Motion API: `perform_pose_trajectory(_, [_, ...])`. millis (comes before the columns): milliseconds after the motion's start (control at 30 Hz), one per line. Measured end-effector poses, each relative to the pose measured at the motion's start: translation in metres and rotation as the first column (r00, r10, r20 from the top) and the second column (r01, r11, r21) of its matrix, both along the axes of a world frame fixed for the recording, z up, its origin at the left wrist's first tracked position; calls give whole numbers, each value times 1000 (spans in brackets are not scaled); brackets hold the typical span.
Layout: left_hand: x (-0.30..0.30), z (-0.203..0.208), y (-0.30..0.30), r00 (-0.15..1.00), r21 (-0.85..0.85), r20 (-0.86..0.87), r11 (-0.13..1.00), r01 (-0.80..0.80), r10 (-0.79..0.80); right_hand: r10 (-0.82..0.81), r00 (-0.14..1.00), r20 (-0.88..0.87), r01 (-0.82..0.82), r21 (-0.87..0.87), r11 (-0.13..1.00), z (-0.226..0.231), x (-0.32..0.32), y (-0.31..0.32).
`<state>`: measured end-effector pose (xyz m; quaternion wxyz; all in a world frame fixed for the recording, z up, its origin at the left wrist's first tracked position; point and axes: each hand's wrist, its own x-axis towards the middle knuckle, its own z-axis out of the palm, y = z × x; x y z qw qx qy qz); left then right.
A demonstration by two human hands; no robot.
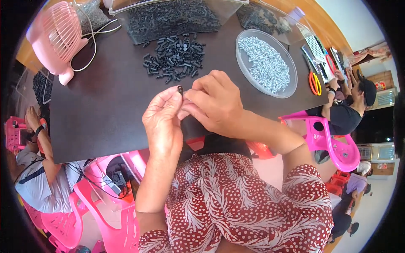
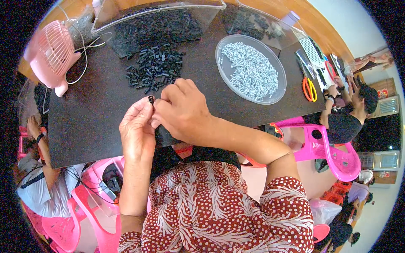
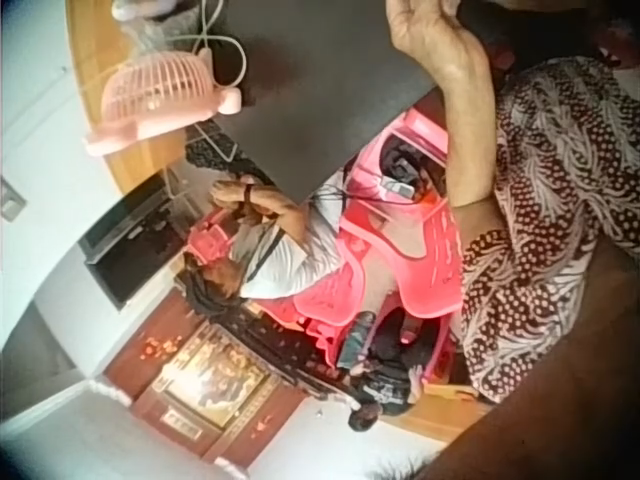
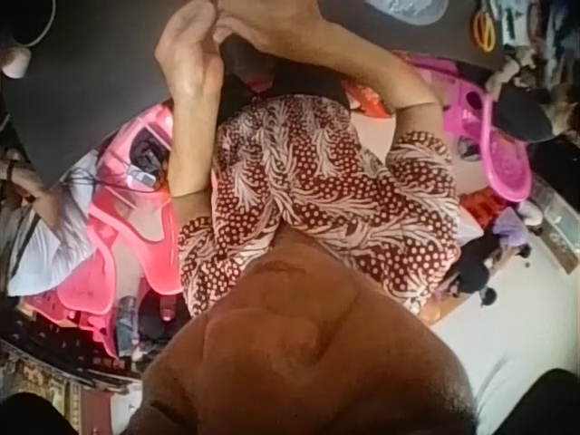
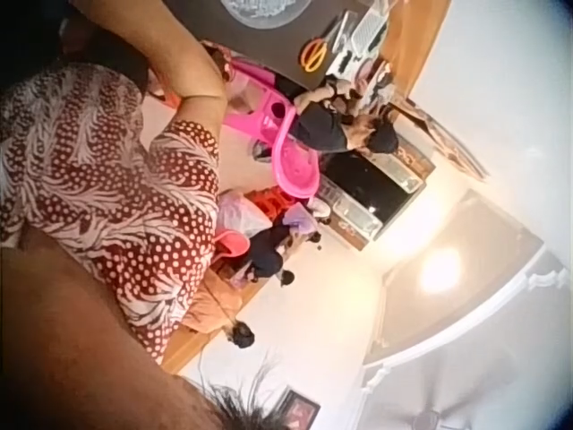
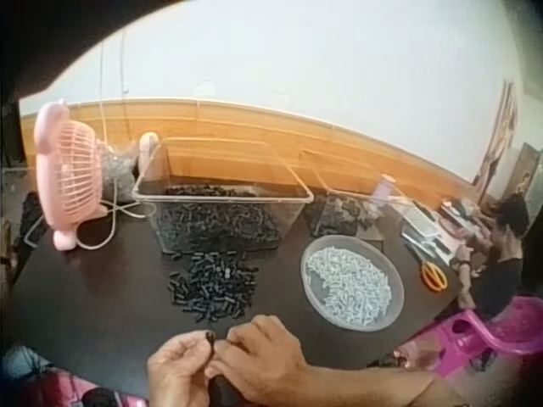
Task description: The person inserts small white plastic inserts into black plastic connectors by hand at a workbench.
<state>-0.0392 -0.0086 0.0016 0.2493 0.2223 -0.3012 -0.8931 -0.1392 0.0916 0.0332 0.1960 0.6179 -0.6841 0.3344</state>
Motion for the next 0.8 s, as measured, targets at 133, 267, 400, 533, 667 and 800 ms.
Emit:
perform_pose_trajectory(133, [1, 2, 4, 999, 35, -39, 999, -20, 21, 24, 999, 27, -22, -62, 998, -5, 0, -2])
perform_pose_trajectory(267, [4, 5, 6, 998, 3, -64, 1000, -4, 4, 46, 983, 180, -36, -58, 998, 1, -4, 1])
perform_pose_trajectory(400, [7, 5, 9, 1000, -124, 29, 992, -3, 6, 100, 734, 671, -85, -55, 995, 8, -5, 3])
perform_pose_trajectory(533, [10, 4, 13, 999, -247, 40, 969, -17, 28, 142, 633, 761, -70, -127, 989, 7, 1, -1])
perform_pose_trajectory(667, [12, 6, 14, 998, -251, 55, 968, -21, 35, 113, 770, 628, -41, -129, 991, 3, 0, -1])
perform_pose_trajectory(800, [14, 6, 16, 998, -238, 58, 971, -14, 29, 92, 832, 547, -25, -129, 991, 0, 3, 1])
